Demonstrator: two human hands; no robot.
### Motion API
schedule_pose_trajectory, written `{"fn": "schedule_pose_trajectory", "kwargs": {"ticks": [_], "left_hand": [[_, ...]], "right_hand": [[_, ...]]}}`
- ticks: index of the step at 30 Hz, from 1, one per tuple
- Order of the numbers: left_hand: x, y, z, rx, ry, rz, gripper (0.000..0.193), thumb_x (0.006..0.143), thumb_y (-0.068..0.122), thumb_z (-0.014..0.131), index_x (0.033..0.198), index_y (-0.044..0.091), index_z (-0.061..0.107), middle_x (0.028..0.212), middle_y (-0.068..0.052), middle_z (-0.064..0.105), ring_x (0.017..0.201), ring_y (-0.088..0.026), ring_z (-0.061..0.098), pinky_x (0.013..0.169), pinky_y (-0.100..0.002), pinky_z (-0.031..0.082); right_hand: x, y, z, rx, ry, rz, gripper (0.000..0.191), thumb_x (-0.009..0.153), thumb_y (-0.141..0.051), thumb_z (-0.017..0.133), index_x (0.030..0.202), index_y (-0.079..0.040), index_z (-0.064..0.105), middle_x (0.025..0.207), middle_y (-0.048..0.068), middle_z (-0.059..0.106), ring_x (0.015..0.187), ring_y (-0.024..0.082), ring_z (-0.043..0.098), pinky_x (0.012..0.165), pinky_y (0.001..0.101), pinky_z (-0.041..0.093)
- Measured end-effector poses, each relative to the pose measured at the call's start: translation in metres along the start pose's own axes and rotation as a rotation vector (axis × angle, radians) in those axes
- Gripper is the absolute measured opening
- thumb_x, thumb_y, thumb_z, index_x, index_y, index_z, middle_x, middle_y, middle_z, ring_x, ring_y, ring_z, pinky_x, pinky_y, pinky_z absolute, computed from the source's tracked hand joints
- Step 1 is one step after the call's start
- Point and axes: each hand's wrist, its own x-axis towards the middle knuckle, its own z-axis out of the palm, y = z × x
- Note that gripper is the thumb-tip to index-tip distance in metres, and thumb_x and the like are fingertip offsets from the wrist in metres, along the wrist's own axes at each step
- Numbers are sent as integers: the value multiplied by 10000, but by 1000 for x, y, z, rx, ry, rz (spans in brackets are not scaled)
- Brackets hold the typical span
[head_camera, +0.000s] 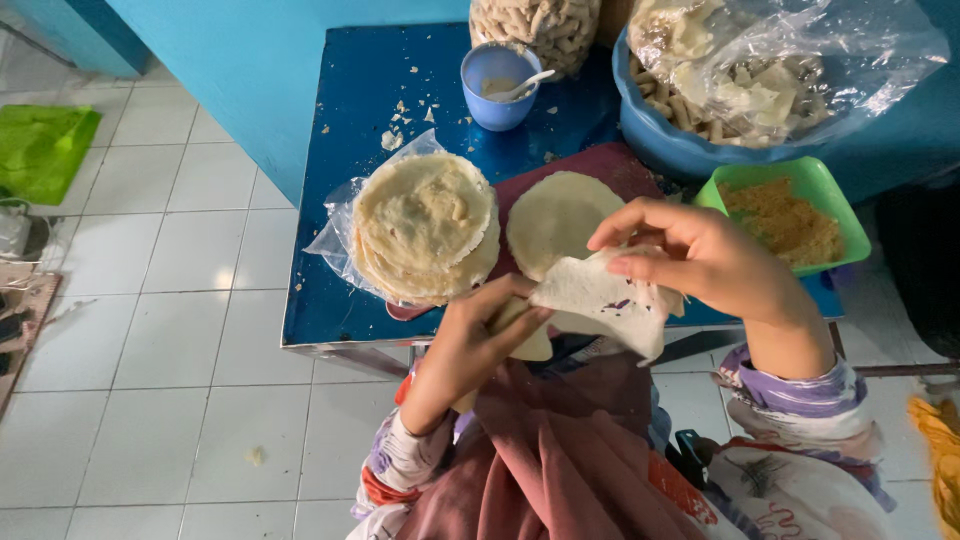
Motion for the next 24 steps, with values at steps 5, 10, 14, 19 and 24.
{"fn": "schedule_pose_trajectory", "kwargs": {"ticks": [5, 10, 14, 19, 24], "left_hand": [[-3, 16, -13, 247, 21, 191, 172, 964, 153, 733, 1085, 41, 690, 874, -94, 693, 766, -131, 648, 708, -291, 535], [7, 32, -2, 288, 23, 36, 196, 927, 183, 729, 1074, 55, 710, 754, -80, 674, 652, -168, 629, 629, -302, 528], [30, 40, 3, 356, 64, 79, 192, 943, 191, 721, 1083, 61, 703, 778, -96, 666, 649, -212, 642, 648, -318, 533], [59, 34, 18, 558, 303, 313, 122, 1005, 189, 676, 1084, 99, 703, 981, -75, 715, 806, -285, 699, 671, -374, 539], [64, 9, 41, 846, 351, 330, 60, 1009, 191, 641, 1040, 157, 679, 993, -29, 672, 793, -266, 703, 612, -402, 539]], "right_hand": [[-15, 13, -5, 1, 71, -23, 197, 961, -117, 668, 1131, -27, 706, 976, -15, 732, 879, 32, 654, 738, 212, 532], [-26, 30, -24, 29, 100, 0, 178, 974, -82, 678, 1128, -9, 727, 928, 12, 719, 818, 65, 614, 671, 231, 474], [-20, 34, -36, -74, 176, -70, 147, 1004, -72, 628, 1104, -9, 716, 992, -16, 704, 931, 51, 624, 817, 221, 509], [1, 37, -45, -232, 415, -267, 102, 1070, -59, 621, 1134, -18, 689, 1039, -4, 712, 963, 62, 648, 857, 228, 512], [-7, 56, -34, -553, 442, -290, 125, 990, -62, 688, 1111, -33, 682, 1060, 78, 724, 977, 182, 704, 838, 298, 526]]}}
